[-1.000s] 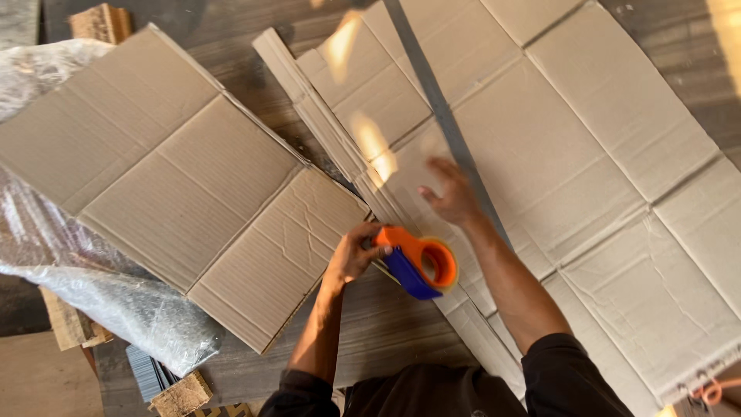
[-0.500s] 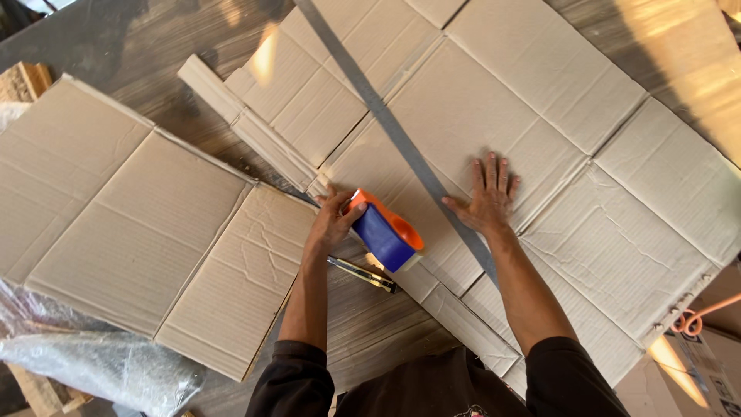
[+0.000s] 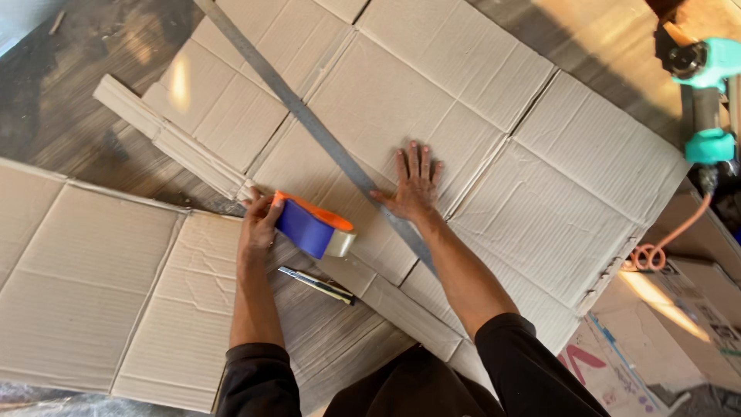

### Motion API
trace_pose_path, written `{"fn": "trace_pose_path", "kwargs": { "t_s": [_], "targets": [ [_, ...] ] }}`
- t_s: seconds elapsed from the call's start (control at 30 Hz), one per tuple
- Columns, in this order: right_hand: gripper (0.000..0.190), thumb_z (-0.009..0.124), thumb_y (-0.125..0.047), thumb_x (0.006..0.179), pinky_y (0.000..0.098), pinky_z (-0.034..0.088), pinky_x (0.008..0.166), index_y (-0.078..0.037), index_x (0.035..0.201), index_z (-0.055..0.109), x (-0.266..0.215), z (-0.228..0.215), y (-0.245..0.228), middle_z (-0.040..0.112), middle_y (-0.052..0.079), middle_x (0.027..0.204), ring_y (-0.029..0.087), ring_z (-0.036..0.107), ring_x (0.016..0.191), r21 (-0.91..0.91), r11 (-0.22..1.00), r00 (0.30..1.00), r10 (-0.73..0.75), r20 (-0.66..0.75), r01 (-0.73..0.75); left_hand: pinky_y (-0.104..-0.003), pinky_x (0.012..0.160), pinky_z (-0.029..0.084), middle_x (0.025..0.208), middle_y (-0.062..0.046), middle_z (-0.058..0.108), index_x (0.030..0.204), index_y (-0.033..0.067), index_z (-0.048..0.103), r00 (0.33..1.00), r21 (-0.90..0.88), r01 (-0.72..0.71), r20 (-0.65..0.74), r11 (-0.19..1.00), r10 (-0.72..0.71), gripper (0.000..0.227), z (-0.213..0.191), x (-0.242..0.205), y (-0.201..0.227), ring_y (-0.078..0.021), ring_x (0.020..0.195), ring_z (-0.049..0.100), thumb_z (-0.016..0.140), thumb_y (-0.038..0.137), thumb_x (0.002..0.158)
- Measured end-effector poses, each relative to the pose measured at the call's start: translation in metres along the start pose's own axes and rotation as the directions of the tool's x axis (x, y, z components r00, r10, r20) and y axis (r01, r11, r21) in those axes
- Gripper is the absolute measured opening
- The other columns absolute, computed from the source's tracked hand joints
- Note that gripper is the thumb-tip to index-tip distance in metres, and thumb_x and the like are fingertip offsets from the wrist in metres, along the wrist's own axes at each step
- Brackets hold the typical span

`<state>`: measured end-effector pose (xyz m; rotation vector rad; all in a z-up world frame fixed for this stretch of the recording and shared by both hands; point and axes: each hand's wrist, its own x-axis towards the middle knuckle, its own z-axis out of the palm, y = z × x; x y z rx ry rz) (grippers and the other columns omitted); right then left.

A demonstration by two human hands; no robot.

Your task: The person cuts a large cardboard sheet into smaller pieces using a utility knife and a metal ruler. They then apply clear packing tape to join the cut pieces together on a wooden work surface.

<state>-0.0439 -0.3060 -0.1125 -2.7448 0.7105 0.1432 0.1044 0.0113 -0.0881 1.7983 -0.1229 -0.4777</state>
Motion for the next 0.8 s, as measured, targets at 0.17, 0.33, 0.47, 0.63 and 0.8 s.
{"fn": "trace_pose_path", "kwargs": {
  "t_s": [0.17, 0.33, 0.47, 0.63, 0.8],
  "targets": [
    [0.121, 0.045, -0.094, 0.080, 0.0735, -0.004, 0.121, -0.014, 0.168, 0.019, -0.036, 0.000, -0.004, -0.004, 0.017, 0.175, 0.042, -0.009, 0.160, 0.000, 0.997, 0.996, 0.074, 0.040, -0.075, -0.065, 0.123, -0.001, 0.169, -0.031, 0.006, 0.118, 0.0072, 0.072, 0.999, -0.021, -0.052, 0.009, 0.998, 0.053, 0.035, 0.004, -0.002, -0.008, -0.0566, 0.146, -0.018, 0.077, 0.035, 0.097],
    [0.120, 0.047, -0.093, 0.080, 0.0755, 0.003, 0.120, -0.014, 0.167, 0.022, -0.060, 0.003, 0.005, 0.000, 0.016, 0.175, 0.044, -0.004, 0.159, 0.011, 0.998, 0.998, 0.054, 0.009, -0.054, -0.067, 0.123, 0.002, 0.168, -0.033, 0.011, 0.118, 0.0085, 0.072, 0.999, 0.003, -0.019, 0.028, 1.000, 0.019, 0.035, 0.007, -0.031, -0.007, -0.0569, 0.148, -0.015, 0.078, 0.035, 0.095],
    [0.120, 0.055, -0.089, 0.077, 0.0780, 0.007, 0.117, -0.012, 0.165, 0.027, -0.083, 0.010, 0.022, 0.010, 0.019, 0.174, 0.046, 0.005, 0.158, 0.012, 1.000, 0.996, 0.027, -0.085, -0.026, -0.068, 0.122, 0.003, 0.168, -0.033, 0.010, 0.120, 0.0145, 0.074, 0.997, 0.094, 0.003, 0.074, 0.996, -0.010, 0.041, 0.014, -0.054, -0.006, -0.0594, 0.148, -0.010, 0.078, 0.044, 0.092],
    [0.122, 0.057, -0.090, 0.075, 0.0802, 0.012, 0.114, -0.010, 0.163, 0.031, -0.115, 0.021, 0.023, 0.017, 0.023, 0.171, 0.049, 0.012, 0.156, 0.009, 1.000, 0.984, 0.023, -0.178, -0.021, -0.072, 0.120, 0.006, 0.167, -0.036, 0.008, 0.122, 0.0185, 0.075, 0.991, 0.212, -0.053, 0.128, 0.976, 0.026, 0.048, 0.013, -0.074, -0.019, -0.0677, 0.143, -0.007, 0.076, 0.055, 0.090],
    [0.119, 0.053, -0.088, 0.083, 0.0735, 0.000, 0.116, -0.008, 0.165, 0.025, -0.122, 0.050, 0.015, 0.005, 0.024, 0.172, 0.050, -0.004, 0.156, 0.010, 1.000, 0.915, 0.022, -0.402, -0.020, -0.066, 0.112, 0.036, 0.137, -0.051, 0.044, 0.130, -0.0160, 0.060, 0.976, 0.014, -0.101, 0.196, 0.995, 0.096, 0.052, 0.014, -0.062, -0.008, -0.0667, 0.134, 0.038, 0.072, 0.023, 0.099]
  ]
}}
